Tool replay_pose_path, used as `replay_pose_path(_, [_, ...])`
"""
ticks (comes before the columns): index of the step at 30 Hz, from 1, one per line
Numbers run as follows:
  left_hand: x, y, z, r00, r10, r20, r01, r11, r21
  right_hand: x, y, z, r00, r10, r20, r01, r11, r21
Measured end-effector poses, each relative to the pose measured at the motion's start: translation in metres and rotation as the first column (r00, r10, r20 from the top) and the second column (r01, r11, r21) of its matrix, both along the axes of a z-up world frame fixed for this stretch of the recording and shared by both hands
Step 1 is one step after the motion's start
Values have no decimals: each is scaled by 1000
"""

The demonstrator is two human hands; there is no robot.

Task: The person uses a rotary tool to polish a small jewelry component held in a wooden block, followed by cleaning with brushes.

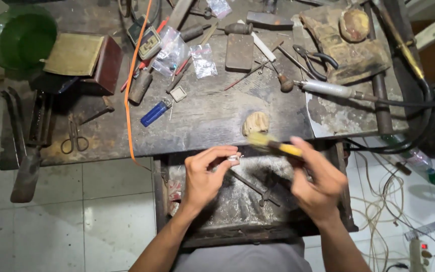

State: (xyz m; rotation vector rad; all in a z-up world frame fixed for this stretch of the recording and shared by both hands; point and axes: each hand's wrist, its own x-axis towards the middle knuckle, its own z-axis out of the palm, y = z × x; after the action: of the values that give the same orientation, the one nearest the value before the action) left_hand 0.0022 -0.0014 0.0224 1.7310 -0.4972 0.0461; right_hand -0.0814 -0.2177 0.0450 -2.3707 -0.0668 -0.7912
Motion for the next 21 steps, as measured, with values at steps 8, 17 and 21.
replay_pose_path(8, [-13, -8, -17, 892, -141, -429, -1, 950, -313, -4, 0, -22, 997, -8, -71, 16, 994, 105])
replay_pose_path(17, [-39, -39, -36, 507, -334, -795, -491, 646, -585, 5, 16, -43, 992, -119, -44, 125, 981, 146])
replay_pose_path(21, [-41, -44, -70, 424, -315, -849, -591, 615, -523, -18, 21, -50, 989, -130, -64, 144, 932, 332])
